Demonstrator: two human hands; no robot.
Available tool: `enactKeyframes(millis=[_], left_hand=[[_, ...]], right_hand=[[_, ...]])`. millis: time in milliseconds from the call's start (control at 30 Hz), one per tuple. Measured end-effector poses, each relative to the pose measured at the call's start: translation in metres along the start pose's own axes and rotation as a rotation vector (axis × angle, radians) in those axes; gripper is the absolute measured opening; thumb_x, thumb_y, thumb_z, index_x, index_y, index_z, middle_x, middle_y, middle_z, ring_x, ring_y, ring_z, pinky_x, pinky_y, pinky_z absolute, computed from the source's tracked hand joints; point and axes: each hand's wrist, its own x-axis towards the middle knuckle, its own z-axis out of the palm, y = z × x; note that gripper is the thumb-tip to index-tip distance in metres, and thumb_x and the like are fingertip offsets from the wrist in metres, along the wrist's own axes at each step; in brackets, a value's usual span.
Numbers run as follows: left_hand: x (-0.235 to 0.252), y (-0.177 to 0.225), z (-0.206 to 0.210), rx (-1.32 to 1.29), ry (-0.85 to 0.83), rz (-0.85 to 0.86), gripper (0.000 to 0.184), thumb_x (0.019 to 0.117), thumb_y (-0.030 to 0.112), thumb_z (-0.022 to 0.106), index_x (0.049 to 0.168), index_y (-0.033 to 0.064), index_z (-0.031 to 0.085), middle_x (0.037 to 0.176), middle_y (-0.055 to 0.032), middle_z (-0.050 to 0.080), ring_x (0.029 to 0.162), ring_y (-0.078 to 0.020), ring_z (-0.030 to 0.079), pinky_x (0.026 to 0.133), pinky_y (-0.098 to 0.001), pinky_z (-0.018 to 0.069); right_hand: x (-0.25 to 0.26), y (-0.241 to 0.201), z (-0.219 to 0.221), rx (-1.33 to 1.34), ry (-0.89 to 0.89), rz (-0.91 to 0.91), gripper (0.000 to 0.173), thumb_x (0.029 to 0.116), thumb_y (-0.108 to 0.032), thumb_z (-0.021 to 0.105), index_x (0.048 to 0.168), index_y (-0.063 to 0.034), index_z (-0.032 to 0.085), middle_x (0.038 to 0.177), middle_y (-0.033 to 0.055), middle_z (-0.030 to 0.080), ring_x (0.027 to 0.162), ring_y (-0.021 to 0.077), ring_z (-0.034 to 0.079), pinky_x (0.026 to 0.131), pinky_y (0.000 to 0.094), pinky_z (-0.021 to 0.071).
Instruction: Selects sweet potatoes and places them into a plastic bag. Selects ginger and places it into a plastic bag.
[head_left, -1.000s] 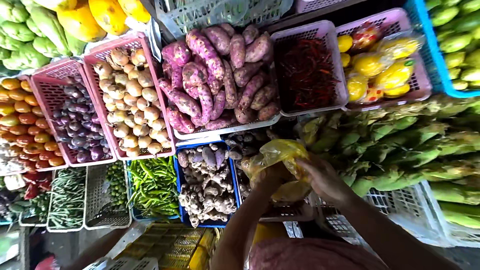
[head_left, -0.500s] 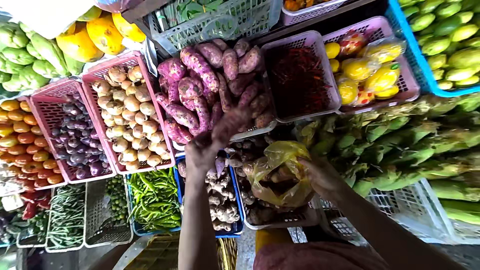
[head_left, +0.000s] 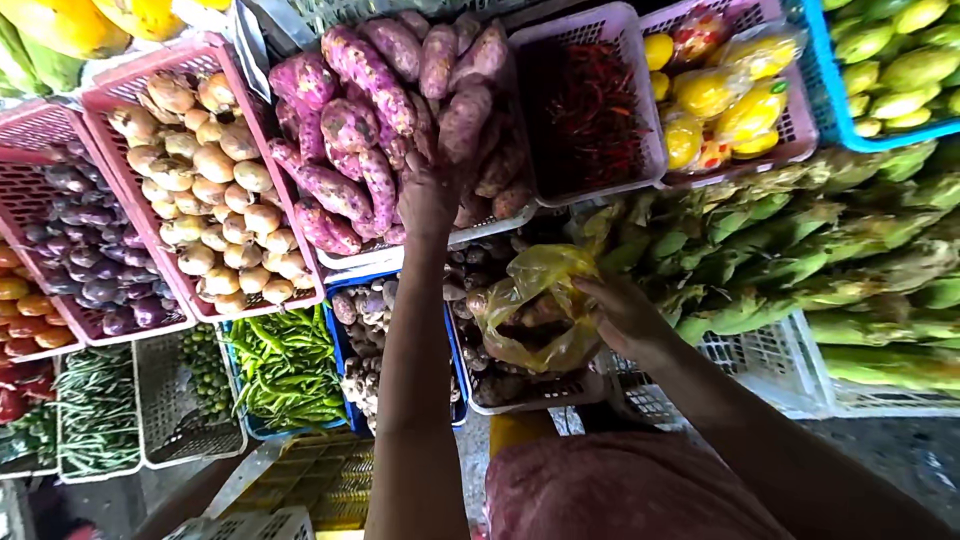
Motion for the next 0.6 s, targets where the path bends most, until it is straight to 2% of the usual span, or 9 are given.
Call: enactKeyframes(millis=[67,133,200,233,300,333,433,500,600], left_hand=[[-0.027,-0.014,-0.003,-0.159,-0.070,0.148,0.048,0.1033,0.035,0.058,0.129,-0.0061,0.056,0.104,-0.0258,0.069,0.093,-0.0403,0.070,0.085,-0.0586,0.0550],[-0.074,-0.034,0.012,-0.284,-0.451,0.365,0.029,0.1057,0.018,0.052,0.117,-0.0060,0.064,0.091,-0.0198,0.071,0.078,-0.0285,0.072,0.075,-0.0486,0.0614],[-0.115,-0.045,0.057,-0.217,-0.901,0.424,0.030,0.1062,0.015,0.050,0.122,-0.0047,0.066,0.108,-0.0203,0.071,0.099,-0.0285,0.070,0.093,-0.0474,0.0556],[-0.131,-0.045,0.082,-0.122,-0.983,0.403,0.033,0.1047,0.015,0.052,0.128,-0.0055,0.063,0.120,-0.0252,0.067,0.113,-0.0354,0.065,0.101,-0.0524,0.0496],[-0.154,-0.046,0.126,0.042,-0.920,0.203,0.053,0.0987,0.018,0.064,0.145,-0.0037,0.049,0.149,-0.0286,0.048,0.140,-0.0439,0.044,0.116,-0.0588,0.0353],[-0.158,-0.053,0.143,0.086,-0.845,0.117,0.065,0.0945,0.017,0.069,0.152,0.0010,0.043,0.156,-0.0265,0.041,0.145,-0.0447,0.037,0.117,-0.0607,0.0329],[-0.156,-0.076,0.178,0.146,-0.706,0.044,0.065,0.0902,0.012,0.072,0.151,0.0092,0.048,0.151,-0.0210,0.050,0.136,-0.0429,0.050,0.106,-0.0620,0.0454],[-0.146,-0.079,0.183,0.214,-0.720,0.076,0.062,0.0946,0.009,0.065,0.153,0.0087,0.044,0.152,-0.0197,0.050,0.136,-0.0409,0.052,0.106,-0.0609,0.0461],[-0.133,-0.077,0.173,0.254,-0.651,0.160,0.051,0.0982,0.004,0.056,0.149,0.0060,0.051,0.149,-0.0182,0.054,0.138,-0.0376,0.051,0.112,-0.0561,0.0420]], right_hand=[[-0.001,0.001,0.001,0.008,0.000,-0.005,0.031,0.1046,-0.008,0.051,0.134,0.0023,0.051,0.114,0.0086,0.063,0.097,0.0098,0.065,0.083,0.0282,0.0569],[-0.003,-0.001,0.002,0.005,0.000,0.021,0.034,0.1048,-0.008,0.052,0.137,0.0022,0.050,0.117,0.0099,0.062,0.098,0.0110,0.065,0.084,0.0289,0.0576],[-0.007,-0.001,0.004,-0.006,-0.026,0.027,0.033,0.1040,-0.008,0.052,0.136,0.0020,0.050,0.113,0.0096,0.063,0.092,0.0113,0.066,0.081,0.0289,0.0587],[-0.011,0.000,0.006,-0.021,-0.047,0.033,0.035,0.1035,-0.008,0.053,0.136,0.0024,0.050,0.112,0.0099,0.064,0.091,0.0118,0.067,0.079,0.0293,0.0588],[-0.023,0.004,0.011,-0.078,-0.110,0.027,0.038,0.1032,-0.010,0.053,0.139,0.0035,0.048,0.111,0.0087,0.065,0.089,0.0103,0.067,0.078,0.0284,0.0591],[-0.028,0.006,0.012,-0.095,-0.140,0.014,0.040,0.1028,-0.011,0.053,0.140,0.0040,0.047,0.110,0.0080,0.065,0.087,0.0099,0.067,0.078,0.0283,0.0593],[-0.030,0.011,0.009,-0.092,-0.171,-0.034,0.038,0.1016,-0.011,0.053,0.136,0.0033,0.049,0.107,0.0045,0.066,0.087,0.0081,0.068,0.079,0.0271,0.0600],[-0.023,0.011,0.004,-0.093,-0.168,-0.065,0.032,0.0997,-0.008,0.056,0.130,0.0024,0.052,0.103,0.0035,0.066,0.085,0.0079,0.067,0.079,0.0262,0.0596],[-0.009,0.009,0.001,-0.229,-0.185,-0.145,0.033,0.0972,-0.010,0.061,0.127,0.0030,0.055,0.102,0.0046,0.065,0.084,0.0065,0.066,0.078,0.0245,0.0584]])
